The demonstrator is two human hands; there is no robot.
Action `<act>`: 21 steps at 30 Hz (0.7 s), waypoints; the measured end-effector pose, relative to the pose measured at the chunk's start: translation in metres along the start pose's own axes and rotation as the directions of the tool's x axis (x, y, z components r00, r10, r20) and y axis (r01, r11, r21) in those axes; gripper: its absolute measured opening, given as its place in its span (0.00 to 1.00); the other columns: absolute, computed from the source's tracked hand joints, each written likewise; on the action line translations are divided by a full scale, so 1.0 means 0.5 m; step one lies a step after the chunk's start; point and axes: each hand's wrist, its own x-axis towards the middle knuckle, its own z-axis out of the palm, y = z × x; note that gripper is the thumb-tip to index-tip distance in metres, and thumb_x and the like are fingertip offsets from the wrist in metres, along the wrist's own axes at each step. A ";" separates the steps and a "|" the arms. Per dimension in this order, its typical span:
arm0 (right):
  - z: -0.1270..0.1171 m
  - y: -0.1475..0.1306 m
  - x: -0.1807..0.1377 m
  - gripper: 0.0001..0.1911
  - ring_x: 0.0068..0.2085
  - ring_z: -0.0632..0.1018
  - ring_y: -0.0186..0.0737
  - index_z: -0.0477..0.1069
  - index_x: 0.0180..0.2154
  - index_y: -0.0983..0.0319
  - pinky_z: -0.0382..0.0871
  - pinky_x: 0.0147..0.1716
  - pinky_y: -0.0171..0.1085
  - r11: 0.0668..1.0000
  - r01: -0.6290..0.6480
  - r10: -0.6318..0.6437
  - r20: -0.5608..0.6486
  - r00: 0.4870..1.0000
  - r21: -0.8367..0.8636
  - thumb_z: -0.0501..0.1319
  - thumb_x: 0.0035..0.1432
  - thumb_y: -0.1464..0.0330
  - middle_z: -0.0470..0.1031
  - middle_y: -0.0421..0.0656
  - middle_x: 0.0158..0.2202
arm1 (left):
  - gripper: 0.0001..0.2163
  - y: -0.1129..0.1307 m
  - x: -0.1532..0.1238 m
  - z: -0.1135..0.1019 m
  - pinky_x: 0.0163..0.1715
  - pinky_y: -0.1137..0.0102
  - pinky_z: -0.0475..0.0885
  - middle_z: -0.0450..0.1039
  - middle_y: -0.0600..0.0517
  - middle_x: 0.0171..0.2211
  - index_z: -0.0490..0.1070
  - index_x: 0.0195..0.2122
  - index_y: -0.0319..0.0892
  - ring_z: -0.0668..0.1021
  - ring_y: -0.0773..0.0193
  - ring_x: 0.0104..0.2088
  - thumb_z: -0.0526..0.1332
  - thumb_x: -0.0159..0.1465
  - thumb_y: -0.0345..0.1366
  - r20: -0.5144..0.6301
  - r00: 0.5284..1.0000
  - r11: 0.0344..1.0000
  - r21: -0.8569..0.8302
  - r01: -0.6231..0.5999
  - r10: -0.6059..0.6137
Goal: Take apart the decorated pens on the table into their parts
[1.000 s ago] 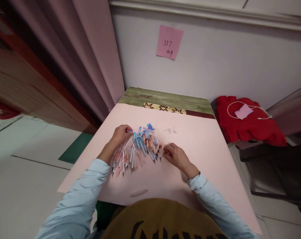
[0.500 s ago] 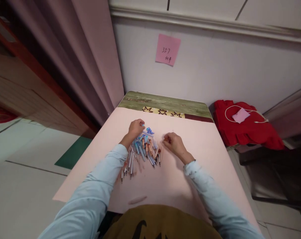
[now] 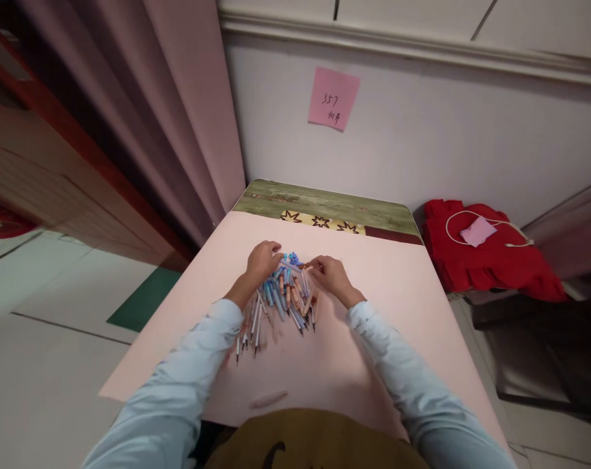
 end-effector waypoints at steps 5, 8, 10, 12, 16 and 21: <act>-0.018 -0.011 -0.106 0.04 0.30 0.75 0.36 0.76 0.35 0.60 0.63 0.31 0.33 0.999 -0.003 -0.003 0.110 0.994 0.053 0.64 0.55 0.71 0.77 0.41 0.30 | 0.09 0.008 -0.124 -0.032 0.46 0.66 0.69 0.77 0.48 0.38 0.77 0.39 0.42 0.77 0.57 0.42 0.59 0.63 0.37 -0.067 0.994 0.995 -0.048 -0.087 0.083; -0.003 -0.020 -0.141 0.06 0.32 0.74 0.37 0.76 0.36 0.61 0.63 0.32 0.34 0.997 -0.075 0.077 0.081 0.994 -0.021 0.67 0.52 0.70 0.76 0.43 0.33 | 0.07 0.022 -0.186 -0.019 0.47 0.65 0.69 0.76 0.48 0.38 0.76 0.38 0.43 0.76 0.57 0.43 0.60 0.63 0.36 -0.004 0.987 0.985 -0.066 -0.158 0.158; 0.010 -0.025 -0.150 0.09 0.33 0.74 0.37 0.76 0.37 0.61 0.63 0.33 0.34 0.996 -0.084 0.085 0.054 0.995 -0.034 0.68 0.52 0.69 0.75 0.43 0.34 | 0.07 0.038 -0.214 -0.001 0.49 0.63 0.68 0.76 0.48 0.40 0.75 0.40 0.44 0.75 0.56 0.46 0.60 0.63 0.37 0.020 0.965 0.961 -0.099 -0.259 0.262; 0.020 -0.027 -0.154 0.08 0.33 0.74 0.37 0.75 0.37 0.62 0.64 0.34 0.34 0.997 -0.062 0.063 0.035 0.997 -0.041 0.67 0.53 0.69 0.74 0.44 0.34 | 0.09 0.057 -0.234 0.018 0.52 0.60 0.67 0.75 0.47 0.43 0.75 0.43 0.45 0.74 0.55 0.49 0.61 0.63 0.36 0.038 0.917 0.913 -0.111 -0.392 0.398; 0.019 -0.019 -0.158 0.04 0.33 0.73 0.37 0.75 0.35 0.62 0.64 0.34 0.34 0.999 -0.020 0.022 0.031 0.999 -0.040 0.65 0.54 0.71 0.74 0.43 0.33 | 0.11 0.085 -0.263 0.045 0.50 0.57 0.67 0.74 0.44 0.44 0.74 0.46 0.43 0.73 0.51 0.48 0.62 0.63 0.35 0.120 0.835 0.843 -0.040 -0.536 0.536; 0.000 -0.002 -0.108 0.04 0.31 0.74 0.37 0.74 0.33 0.61 0.64 0.33 0.34 0.996 -0.079 0.081 -0.048 0.996 0.046 0.65 0.52 0.70 0.76 0.41 0.30 | 0.08 0.090 -0.296 0.058 0.47 0.56 0.67 0.75 0.44 0.43 0.73 0.44 0.42 0.72 0.51 0.47 0.59 0.64 0.32 0.165 0.827 0.837 0.012 -0.547 0.538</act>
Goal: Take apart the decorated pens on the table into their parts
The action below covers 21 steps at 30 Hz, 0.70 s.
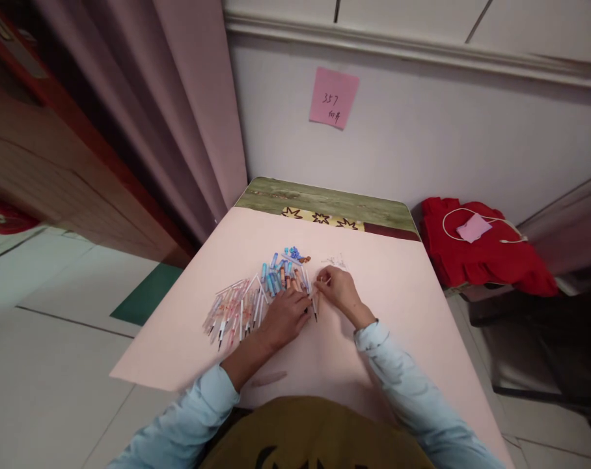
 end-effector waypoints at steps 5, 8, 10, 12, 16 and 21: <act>0.032 -0.008 0.080 0.08 0.31 0.76 0.37 0.75 0.36 0.61 0.66 0.35 0.34 0.996 -0.071 0.073 -0.027 0.997 0.058 0.62 0.51 0.74 0.77 0.40 0.29 | 0.07 0.023 -0.025 0.008 0.46 0.57 0.67 0.76 0.45 0.41 0.73 0.42 0.43 0.73 0.52 0.45 0.57 0.66 0.32 0.036 0.999 0.999 -0.035 -0.038 0.039; 0.042 -0.010 0.076 0.11 0.31 0.76 0.36 0.75 0.41 0.62 0.67 0.35 0.33 0.993 -0.077 0.080 -0.029 0.996 0.086 0.61 0.54 0.72 0.78 0.39 0.30 | 0.08 0.030 -0.052 0.001 0.47 0.57 0.68 0.76 0.46 0.42 0.73 0.44 0.44 0.73 0.53 0.46 0.58 0.65 0.31 0.039 0.998 0.995 -0.094 -0.043 0.047; 0.035 -0.008 0.047 0.09 0.31 0.76 0.36 0.76 0.39 0.61 0.67 0.34 0.33 0.994 -0.044 0.046 -0.014 0.999 0.099 0.61 0.56 0.70 0.78 0.40 0.30 | 0.08 0.031 -0.078 -0.009 0.47 0.58 0.68 0.76 0.46 0.42 0.73 0.44 0.44 0.73 0.54 0.45 0.58 0.66 0.32 0.009 1.000 0.992 -0.128 -0.008 0.009; 0.021 -0.009 0.008 0.05 0.30 0.76 0.36 0.76 0.35 0.61 0.66 0.32 0.32 0.995 0.034 -0.039 0.056 0.998 0.096 0.61 0.56 0.71 0.77 0.40 0.28 | 0.07 0.029 -0.107 -0.020 0.44 0.60 0.68 0.76 0.46 0.40 0.72 0.42 0.45 0.74 0.55 0.43 0.56 0.67 0.33 -0.011 0.998 0.988 -0.147 0.053 -0.055; 0.008 -0.019 -0.052 0.07 0.31 0.75 0.37 0.78 0.37 0.60 0.65 0.33 0.34 0.986 0.162 -0.154 0.164 0.974 -0.038 0.62 0.55 0.72 0.77 0.43 0.33 | 0.04 0.026 -0.164 -0.040 0.37 0.63 0.67 0.75 0.47 0.36 0.71 0.37 0.46 0.74 0.56 0.39 0.58 0.67 0.38 0.090 0.985 0.978 -0.140 0.156 -0.144; 0.018 -0.030 -0.068 0.12 0.35 0.76 0.39 0.77 0.42 0.59 0.64 0.35 0.34 0.974 0.186 -0.161 0.180 0.970 -0.130 0.59 0.57 0.73 0.76 0.45 0.38 | 0.06 0.030 -0.209 -0.056 0.35 0.63 0.64 0.75 0.48 0.37 0.69 0.34 0.47 0.74 0.55 0.38 0.63 0.62 0.41 0.247 0.949 0.974 -0.064 0.218 -0.196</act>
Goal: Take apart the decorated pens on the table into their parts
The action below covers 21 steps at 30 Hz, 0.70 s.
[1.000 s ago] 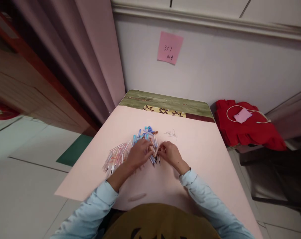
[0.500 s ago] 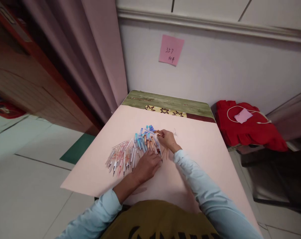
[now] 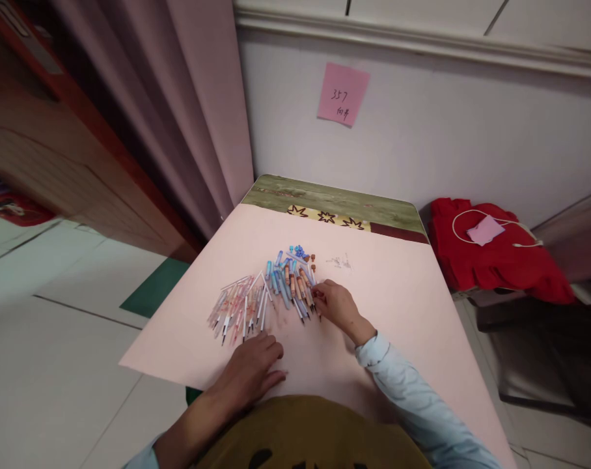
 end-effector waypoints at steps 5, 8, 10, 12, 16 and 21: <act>-0.008 0.002 0.001 0.10 0.34 0.76 0.38 0.76 0.39 0.59 0.63 0.33 0.33 1.000 -0.002 0.003 -0.033 0.999 0.025 0.59 0.56 0.73 0.77 0.44 0.37 | 0.04 -0.002 -0.016 0.010 0.33 0.64 0.62 0.74 0.48 0.36 0.68 0.32 0.46 0.74 0.56 0.37 0.62 0.62 0.36 0.074 0.997 1.000 0.029 0.010 -0.012; -0.024 0.007 0.034 0.08 0.32 0.76 0.37 0.75 0.38 0.60 0.64 0.33 0.33 0.994 -0.045 0.057 -0.112 0.992 0.099 0.59 0.56 0.72 0.78 0.42 0.34 | 0.03 0.000 -0.018 0.021 0.33 0.65 0.61 0.74 0.49 0.35 0.66 0.32 0.44 0.74 0.56 0.37 0.61 0.61 0.32 0.113 0.993 0.995 0.089 -0.033 0.023; -0.029 0.011 0.075 0.07 0.32 0.77 0.37 0.75 0.37 0.60 0.65 0.34 0.33 0.989 -0.068 0.090 -0.168 0.982 0.133 0.59 0.57 0.71 0.79 0.42 0.33 | 0.05 0.007 -0.015 0.021 0.33 0.65 0.61 0.73 0.49 0.34 0.66 0.30 0.43 0.73 0.57 0.36 0.57 0.65 0.31 0.102 0.993 0.991 0.115 -0.069 0.058; -0.026 0.014 0.121 0.07 0.33 0.77 0.37 0.76 0.36 0.60 0.66 0.35 0.34 0.981 -0.103 0.132 -0.182 0.974 0.163 0.60 0.56 0.72 0.79 0.41 0.32 | 0.08 0.017 -0.005 0.013 0.33 0.65 0.62 0.72 0.49 0.33 0.66 0.30 0.42 0.73 0.59 0.35 0.54 0.67 0.30 0.052 0.993 0.987 0.123 -0.108 0.102; -0.005 0.021 0.174 0.13 0.34 0.78 0.37 0.77 0.44 0.61 0.67 0.37 0.33 0.951 -0.135 0.194 -0.199 0.961 0.277 0.62 0.56 0.69 0.80 0.42 0.34 | 0.08 0.028 0.039 -0.007 0.33 0.67 0.64 0.72 0.49 0.34 0.69 0.34 0.41 0.72 0.61 0.36 0.53 0.69 0.28 -0.173 0.959 0.964 0.183 -0.194 0.226; -0.014 0.042 0.101 0.11 0.32 0.77 0.38 0.79 0.39 0.60 0.66 0.34 0.34 0.959 -0.160 0.214 -0.230 0.949 0.234 0.61 0.59 0.63 0.80 0.42 0.32 | 0.08 0.003 0.068 0.005 0.30 0.67 0.64 0.71 0.49 0.33 0.70 0.42 0.41 0.71 0.62 0.33 0.54 0.68 0.25 -0.384 0.812 0.866 0.420 -0.271 0.439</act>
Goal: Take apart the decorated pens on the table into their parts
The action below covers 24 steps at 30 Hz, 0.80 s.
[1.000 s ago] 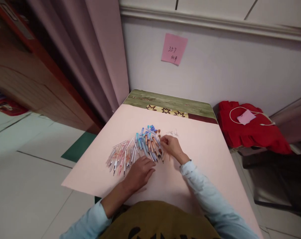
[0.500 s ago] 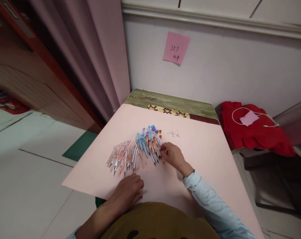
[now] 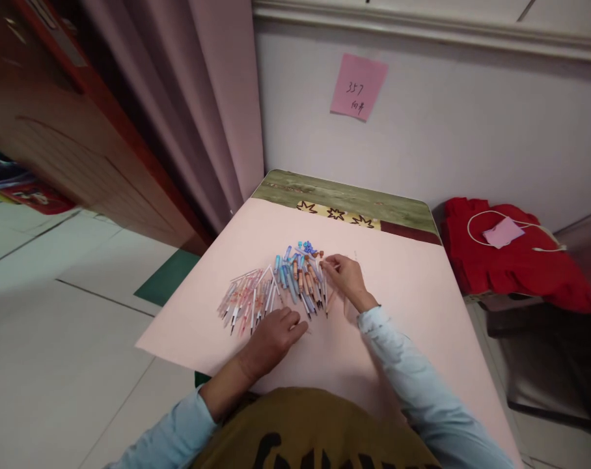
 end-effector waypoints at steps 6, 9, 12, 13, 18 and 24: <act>-0.018 -0.037 -0.142 0.07 0.32 0.76 0.36 0.78 0.33 0.59 0.64 0.33 0.33 0.990 0.137 -0.128 0.182 0.975 -0.040 0.61 0.60 0.67 0.78 0.41 0.31 | 0.12 0.014 -0.056 -0.007 0.31 0.67 0.69 0.73 0.48 0.34 0.67 0.52 0.36 0.74 0.63 0.32 0.54 0.67 0.26 -0.076 0.969 0.972 -0.002 -0.234 0.233; 0.020 -0.078 -0.176 0.07 0.36 0.78 0.36 0.78 0.38 0.59 0.65 0.36 0.32 0.972 0.223 -0.189 0.302 0.934 -0.080 0.61 0.62 0.67 0.79 0.42 0.37 | 0.11 0.028 -0.066 -0.009 0.29 0.67 0.70 0.74 0.47 0.33 0.68 0.50 0.35 0.74 0.63 0.32 0.54 0.68 0.27 -0.057 0.964 0.965 -0.021 -0.260 0.259; 0.054 -0.105 -0.184 0.08 0.39 0.79 0.38 0.77 0.41 0.58 0.65 0.36 0.33 0.951 0.256 -0.178 0.368 0.913 -0.175 0.61 0.63 0.65 0.79 0.43 0.41 | 0.12 0.033 -0.072 -0.008 0.29 0.67 0.70 0.74 0.45 0.34 0.69 0.50 0.34 0.75 0.62 0.32 0.53 0.68 0.27 -0.066 0.966 0.968 -0.023 -0.250 0.248; 0.060 -0.110 -0.184 0.08 0.39 0.79 0.39 0.77 0.41 0.59 0.65 0.36 0.33 0.943 0.263 -0.171 0.381 0.908 -0.205 0.61 0.63 0.64 0.79 0.43 0.41 | 0.12 0.032 -0.075 -0.007 0.29 0.67 0.71 0.74 0.45 0.34 0.69 0.50 0.34 0.75 0.62 0.32 0.53 0.68 0.27 -0.064 0.970 0.971 -0.024 -0.237 0.235; 0.069 -0.116 -0.193 0.08 0.37 0.79 0.38 0.76 0.39 0.59 0.63 0.32 0.33 0.918 0.269 -0.149 0.377 0.914 -0.290 0.59 0.65 0.65 0.78 0.44 0.40 | 0.15 0.007 -0.080 -0.003 0.34 0.66 0.74 0.75 0.44 0.36 0.67 0.54 0.37 0.76 0.62 0.35 0.51 0.68 0.24 -0.071 0.977 0.979 0.010 -0.202 0.202; 0.028 -0.074 -0.210 0.09 0.34 0.78 0.36 0.76 0.40 0.58 0.64 0.33 0.32 0.974 0.147 -0.116 0.177 0.977 -0.172 0.58 0.64 0.65 0.79 0.42 0.37 | 0.13 -0.028 -0.027 0.017 0.35 0.66 0.73 0.76 0.45 0.39 0.67 0.53 0.39 0.77 0.63 0.37 0.51 0.69 0.25 -0.122 0.972 0.975 0.112 -0.190 0.203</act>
